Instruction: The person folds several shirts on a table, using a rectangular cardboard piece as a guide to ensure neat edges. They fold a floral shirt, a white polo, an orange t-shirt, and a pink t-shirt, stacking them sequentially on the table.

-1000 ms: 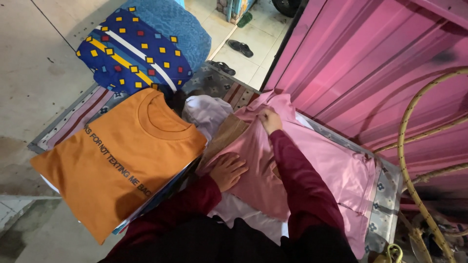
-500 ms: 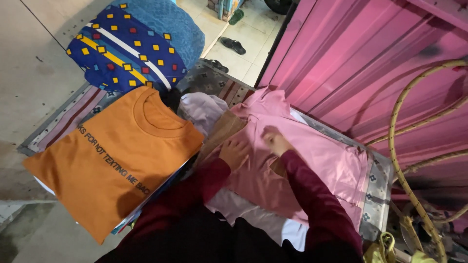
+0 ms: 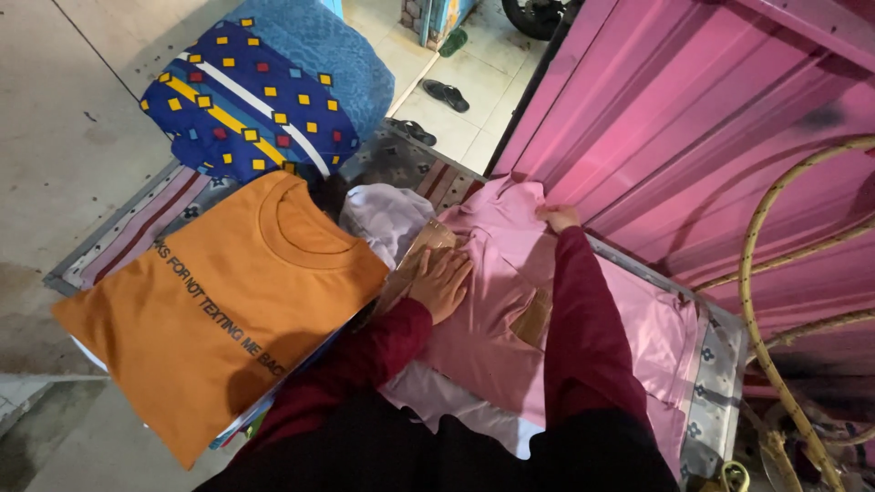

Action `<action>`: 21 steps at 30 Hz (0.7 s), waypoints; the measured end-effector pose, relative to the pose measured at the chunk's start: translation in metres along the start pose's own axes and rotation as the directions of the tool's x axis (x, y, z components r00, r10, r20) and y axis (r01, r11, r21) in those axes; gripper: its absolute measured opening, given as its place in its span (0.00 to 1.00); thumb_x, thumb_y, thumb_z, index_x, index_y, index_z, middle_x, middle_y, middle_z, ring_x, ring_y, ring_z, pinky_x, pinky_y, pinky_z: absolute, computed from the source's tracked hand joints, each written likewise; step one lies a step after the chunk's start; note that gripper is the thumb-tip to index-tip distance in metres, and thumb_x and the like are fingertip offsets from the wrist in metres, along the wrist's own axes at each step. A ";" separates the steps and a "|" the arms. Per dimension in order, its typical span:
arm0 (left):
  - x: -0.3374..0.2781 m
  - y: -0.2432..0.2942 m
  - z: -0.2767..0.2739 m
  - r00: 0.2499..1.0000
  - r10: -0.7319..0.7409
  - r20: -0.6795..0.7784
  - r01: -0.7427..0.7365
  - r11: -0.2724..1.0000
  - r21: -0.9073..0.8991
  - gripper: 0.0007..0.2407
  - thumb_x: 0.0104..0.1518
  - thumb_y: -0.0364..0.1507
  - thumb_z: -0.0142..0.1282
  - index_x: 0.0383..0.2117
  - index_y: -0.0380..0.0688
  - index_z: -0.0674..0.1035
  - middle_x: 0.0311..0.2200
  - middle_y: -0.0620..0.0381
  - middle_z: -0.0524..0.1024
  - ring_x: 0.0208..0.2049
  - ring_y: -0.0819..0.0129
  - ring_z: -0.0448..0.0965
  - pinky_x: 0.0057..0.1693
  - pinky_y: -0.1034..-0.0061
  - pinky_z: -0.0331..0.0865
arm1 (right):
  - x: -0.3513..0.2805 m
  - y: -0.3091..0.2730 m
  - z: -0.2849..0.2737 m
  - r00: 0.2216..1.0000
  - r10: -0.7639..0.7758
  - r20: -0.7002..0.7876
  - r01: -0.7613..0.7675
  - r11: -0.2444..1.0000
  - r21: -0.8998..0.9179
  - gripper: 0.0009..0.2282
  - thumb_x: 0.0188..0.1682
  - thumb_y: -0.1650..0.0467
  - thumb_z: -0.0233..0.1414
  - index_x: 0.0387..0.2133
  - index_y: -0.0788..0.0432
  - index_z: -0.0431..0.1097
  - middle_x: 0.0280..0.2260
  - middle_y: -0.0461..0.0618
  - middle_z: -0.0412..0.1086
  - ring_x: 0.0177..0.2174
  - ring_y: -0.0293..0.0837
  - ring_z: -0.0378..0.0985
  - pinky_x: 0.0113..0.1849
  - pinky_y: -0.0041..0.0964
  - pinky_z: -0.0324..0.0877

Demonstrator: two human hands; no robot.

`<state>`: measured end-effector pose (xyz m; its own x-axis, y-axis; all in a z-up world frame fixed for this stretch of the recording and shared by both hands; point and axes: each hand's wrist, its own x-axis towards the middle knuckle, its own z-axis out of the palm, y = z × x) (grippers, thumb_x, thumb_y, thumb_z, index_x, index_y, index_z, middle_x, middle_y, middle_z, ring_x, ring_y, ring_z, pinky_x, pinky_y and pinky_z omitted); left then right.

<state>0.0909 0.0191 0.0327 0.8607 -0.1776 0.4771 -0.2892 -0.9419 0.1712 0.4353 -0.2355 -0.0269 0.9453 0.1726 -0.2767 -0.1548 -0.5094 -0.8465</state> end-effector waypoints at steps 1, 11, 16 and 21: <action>0.000 0.001 0.000 1.000 -0.006 -0.001 0.006 1.000 -0.007 0.23 0.60 0.37 0.51 0.63 0.46 0.71 0.64 0.53 0.66 0.70 0.54 0.58 0.72 0.36 0.37 | -0.018 -0.021 -0.004 0.999 0.042 0.012 -0.043 0.997 0.071 0.08 0.46 0.75 0.61 0.39 0.63 0.76 0.39 0.51 0.78 0.39 0.42 0.79 0.44 0.37 0.73; -0.001 -0.006 -0.009 0.998 -0.022 0.052 0.022 1.000 0.001 0.23 0.60 0.39 0.50 0.61 0.44 0.70 0.65 0.53 0.66 0.69 0.55 0.59 0.71 0.36 0.39 | -0.225 0.001 0.001 0.959 -0.238 0.155 0.228 0.970 0.079 0.14 0.51 0.78 0.46 0.49 0.68 0.71 0.45 0.61 0.73 0.37 0.53 0.74 0.38 0.53 0.70; 0.016 0.002 -0.031 0.994 -0.053 0.095 0.049 0.998 0.044 0.23 0.61 0.38 0.49 0.62 0.46 0.69 0.65 0.53 0.65 0.69 0.54 0.58 0.71 0.39 0.42 | -0.376 0.031 0.086 0.559 -0.598 0.574 0.822 0.306 -0.481 0.09 0.44 0.72 0.57 0.38 0.51 0.77 0.45 0.52 0.71 0.48 0.54 0.73 0.50 0.49 0.68; 0.016 -0.001 -0.041 0.985 -0.100 0.144 0.088 0.992 0.086 0.23 0.61 0.38 0.48 0.62 0.47 0.68 0.65 0.54 0.64 0.69 0.54 0.58 0.70 0.43 0.45 | -0.416 0.014 0.083 0.703 -0.583 0.408 0.711 0.561 -0.423 0.08 0.42 0.71 0.57 0.36 0.51 0.76 0.45 0.50 0.73 0.48 0.53 0.74 0.48 0.45 0.70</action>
